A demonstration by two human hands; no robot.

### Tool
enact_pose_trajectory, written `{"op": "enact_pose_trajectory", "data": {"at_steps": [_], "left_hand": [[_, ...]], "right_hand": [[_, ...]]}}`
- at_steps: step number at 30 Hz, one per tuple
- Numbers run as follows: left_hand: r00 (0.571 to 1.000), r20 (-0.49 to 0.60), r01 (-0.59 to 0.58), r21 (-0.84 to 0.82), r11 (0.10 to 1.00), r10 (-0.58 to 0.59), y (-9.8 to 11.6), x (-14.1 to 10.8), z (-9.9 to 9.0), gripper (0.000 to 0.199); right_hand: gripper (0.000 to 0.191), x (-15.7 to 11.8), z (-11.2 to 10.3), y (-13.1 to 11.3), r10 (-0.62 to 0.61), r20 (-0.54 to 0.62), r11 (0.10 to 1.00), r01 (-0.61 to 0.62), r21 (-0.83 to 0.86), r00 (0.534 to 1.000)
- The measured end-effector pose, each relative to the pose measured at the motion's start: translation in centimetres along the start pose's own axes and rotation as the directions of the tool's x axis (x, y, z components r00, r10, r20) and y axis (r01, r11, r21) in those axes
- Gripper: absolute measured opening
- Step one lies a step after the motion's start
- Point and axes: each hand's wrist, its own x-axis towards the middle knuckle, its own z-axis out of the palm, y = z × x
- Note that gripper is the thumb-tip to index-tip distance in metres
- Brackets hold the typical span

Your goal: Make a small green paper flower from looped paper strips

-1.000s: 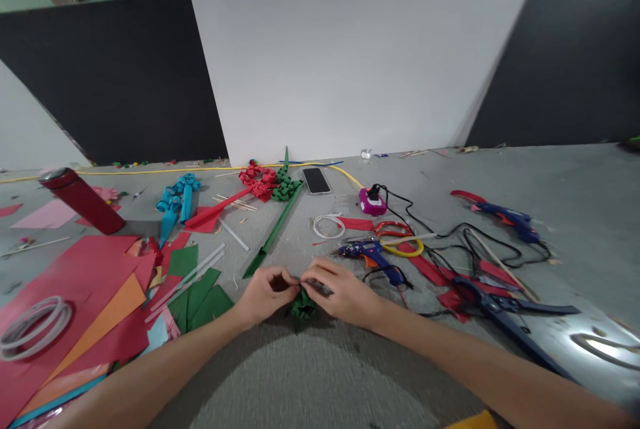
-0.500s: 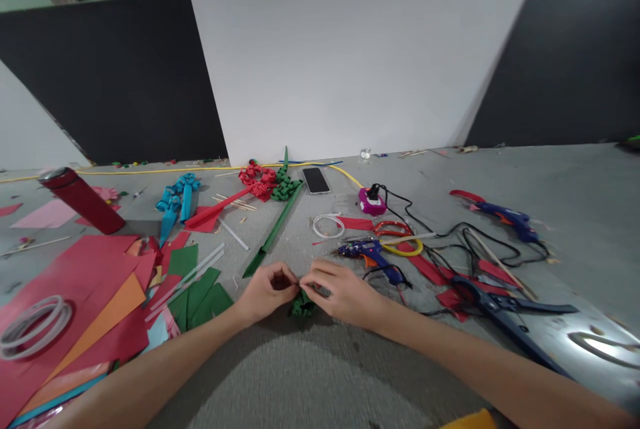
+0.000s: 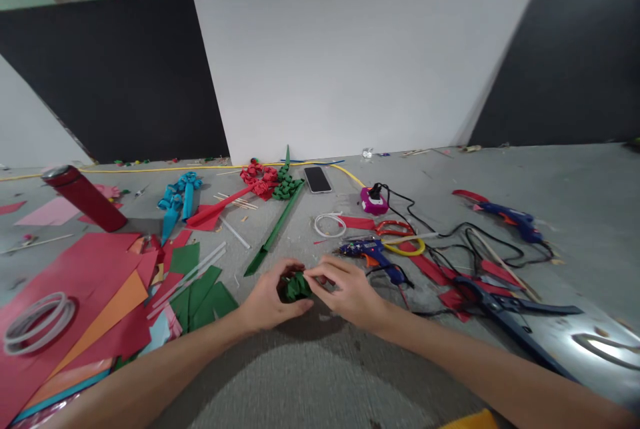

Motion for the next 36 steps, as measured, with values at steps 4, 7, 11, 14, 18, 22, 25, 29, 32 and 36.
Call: {"op": "enact_pose_trajectory", "data": {"at_steps": [4,7,11,14,18,22,25,29,32,36], "left_hand": [[0.999,-0.053,-0.007,0.112,0.994,0.013,-0.06,0.16,0.09,0.041],[0.997,-0.073,-0.014,0.133,0.991,0.024,0.05,0.16,0.06,0.036],[0.994,-0.101,-0.022,0.101,0.995,0.032,0.27,0.04,0.05,0.032],[0.991,-0.129,-0.022,0.068,0.997,0.031,0.26,0.00,0.11,0.030],[0.985,-0.172,-0.002,0.070,0.998,0.014,0.13,0.00,0.20,0.026],[0.982,-0.190,0.000,0.085,0.996,0.016,0.02,0.01,0.20,0.026],[0.983,-0.182,0.005,0.071,0.997,0.008,-0.08,0.03,0.21,0.025],[0.983,-0.183,0.032,0.060,0.998,-0.020,-0.08,0.05,0.24,0.024],[0.981,-0.192,0.023,0.075,0.997,-0.008,0.09,0.09,0.22,0.022],[0.980,-0.197,0.013,0.071,0.997,0.002,0.25,0.19,0.18,0.020]], "right_hand": [[0.010,-0.35,0.09,-0.11,-0.056,-0.011,0.997,0.055,-0.045,0.998],[0.012,-0.50,0.08,-0.05,-0.091,-0.003,0.989,0.089,-0.121,0.996],[0.013,-0.72,0.11,0.31,-0.139,0.028,0.967,0.142,-0.212,0.990],[0.013,-0.86,0.11,0.54,-0.183,0.040,0.948,0.187,-0.259,0.982],[0.014,-0.75,-0.05,0.37,-0.248,0.067,0.912,0.256,-0.322,0.967],[0.013,-0.61,-0.16,0.06,-0.271,0.074,0.892,0.279,-0.354,0.960],[0.013,-0.69,-0.11,-0.02,-0.257,0.081,0.899,0.268,-0.347,0.963],[0.015,-0.82,-0.04,-0.13,-0.219,0.081,0.924,0.233,-0.304,0.972],[0.014,-0.86,0.04,-0.15,-0.209,0.079,0.929,0.223,-0.294,0.975],[0.014,-0.92,0.27,0.06,-0.170,0.087,0.949,0.187,-0.256,0.982]]}}
